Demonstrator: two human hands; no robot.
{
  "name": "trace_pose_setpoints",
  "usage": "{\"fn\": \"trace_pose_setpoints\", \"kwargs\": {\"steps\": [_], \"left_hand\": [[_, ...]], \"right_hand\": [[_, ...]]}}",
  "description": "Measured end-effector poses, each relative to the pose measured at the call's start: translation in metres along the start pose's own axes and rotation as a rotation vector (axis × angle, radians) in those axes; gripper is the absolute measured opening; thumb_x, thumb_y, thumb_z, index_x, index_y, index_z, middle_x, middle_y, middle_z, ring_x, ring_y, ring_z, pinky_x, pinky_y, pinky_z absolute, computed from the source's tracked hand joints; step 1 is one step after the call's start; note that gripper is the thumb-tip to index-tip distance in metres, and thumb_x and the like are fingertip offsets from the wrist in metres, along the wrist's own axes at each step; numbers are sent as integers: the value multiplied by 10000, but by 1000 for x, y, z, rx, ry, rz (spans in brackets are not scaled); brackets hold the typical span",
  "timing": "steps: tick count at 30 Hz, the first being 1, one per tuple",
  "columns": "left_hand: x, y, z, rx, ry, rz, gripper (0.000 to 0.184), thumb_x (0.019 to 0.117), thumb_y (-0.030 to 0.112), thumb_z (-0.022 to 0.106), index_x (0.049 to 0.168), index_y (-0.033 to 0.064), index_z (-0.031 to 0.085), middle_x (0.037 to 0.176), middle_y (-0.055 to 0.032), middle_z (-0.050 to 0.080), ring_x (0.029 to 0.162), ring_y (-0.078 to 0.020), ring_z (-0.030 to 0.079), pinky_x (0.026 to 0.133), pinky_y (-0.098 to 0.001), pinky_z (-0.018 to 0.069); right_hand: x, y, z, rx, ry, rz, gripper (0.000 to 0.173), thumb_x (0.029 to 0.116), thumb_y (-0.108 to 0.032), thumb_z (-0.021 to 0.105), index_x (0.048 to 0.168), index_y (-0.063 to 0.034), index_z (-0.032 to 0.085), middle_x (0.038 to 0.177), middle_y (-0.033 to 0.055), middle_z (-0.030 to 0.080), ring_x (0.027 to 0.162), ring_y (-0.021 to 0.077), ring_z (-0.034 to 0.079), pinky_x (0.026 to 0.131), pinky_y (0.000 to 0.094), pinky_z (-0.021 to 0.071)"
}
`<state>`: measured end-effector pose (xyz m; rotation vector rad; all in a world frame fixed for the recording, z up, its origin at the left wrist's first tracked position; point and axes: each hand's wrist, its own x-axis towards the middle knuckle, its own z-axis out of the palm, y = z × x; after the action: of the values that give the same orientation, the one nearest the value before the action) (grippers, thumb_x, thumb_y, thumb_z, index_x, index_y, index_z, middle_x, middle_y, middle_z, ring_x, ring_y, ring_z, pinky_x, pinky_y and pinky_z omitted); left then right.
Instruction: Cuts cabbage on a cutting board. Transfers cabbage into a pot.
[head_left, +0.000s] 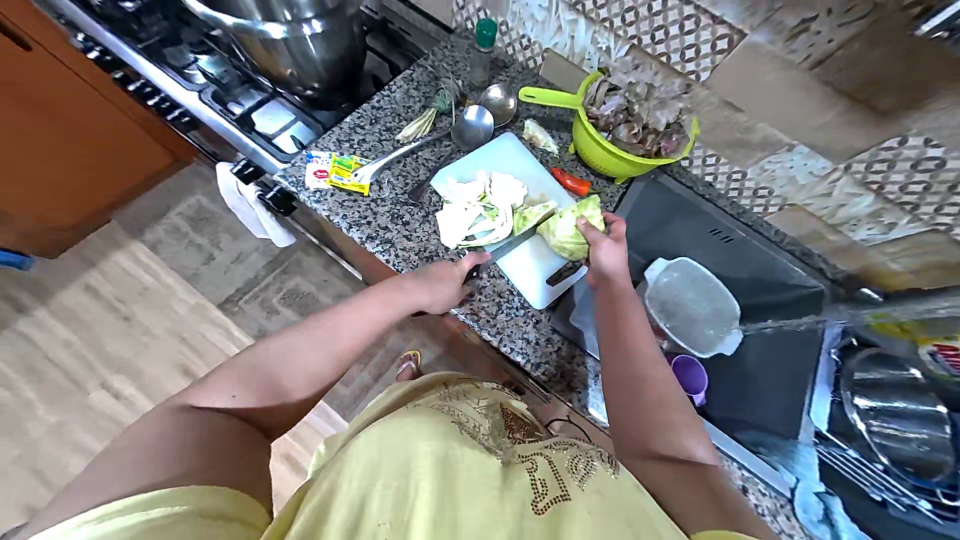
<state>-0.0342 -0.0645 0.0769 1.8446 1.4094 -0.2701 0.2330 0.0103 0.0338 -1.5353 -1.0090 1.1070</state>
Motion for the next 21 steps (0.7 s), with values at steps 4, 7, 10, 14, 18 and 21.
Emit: {"fn": "trace_pose_setpoints", "kwargs": {"steps": [4,7,10,14,18,21], "left_hand": [[-16,13,-8,-89,126,37,655,1102,230,492,1656,326,156,1214,-246,674,1049,-441,687,904,-649,531],[-26,35,-11,-64,232,72,652,1112,240,466,1659,330,123,1093,-235,696,981,-433,696,862,-627,547],[-19,38,-1,63,354,165,630,1111,248,459,1662,282,156,988,-201,707,889,-403,710,792,-599,571],[-9,47,4,154,305,92,641,1116,227,424,1669,303,108,1008,-215,699,907,-419,708,782,-604,570],[-25,66,-7,144,156,-21,660,1126,193,374,1670,329,27,1110,-242,683,1008,-439,690,856,-613,551],[-13,74,-15,156,118,-31,688,1115,164,390,1669,328,17,1078,-253,682,975,-457,691,808,-641,553]], "right_hand": [[-16,6,19,-251,-43,-192,585,924,-143,727,1417,4,449,1321,238,568,1188,306,605,999,481,524],[-22,10,24,-302,-32,-238,564,918,-140,708,1396,19,456,1337,255,554,1240,332,570,1040,484,490],[-23,11,23,-266,-60,-230,575,914,-103,684,1403,38,415,1318,254,556,1207,313,589,1014,463,506],[-19,14,20,-208,-75,-239,556,901,-80,689,1374,51,428,1291,250,563,1155,287,613,985,432,526],[-18,15,17,-235,-87,-246,527,903,-98,682,1359,40,457,1338,265,538,1243,324,563,1041,469,487],[-20,16,16,-317,-91,-309,478,932,-137,686,1337,41,504,1349,271,539,1292,365,523,1085,504,443]]}}
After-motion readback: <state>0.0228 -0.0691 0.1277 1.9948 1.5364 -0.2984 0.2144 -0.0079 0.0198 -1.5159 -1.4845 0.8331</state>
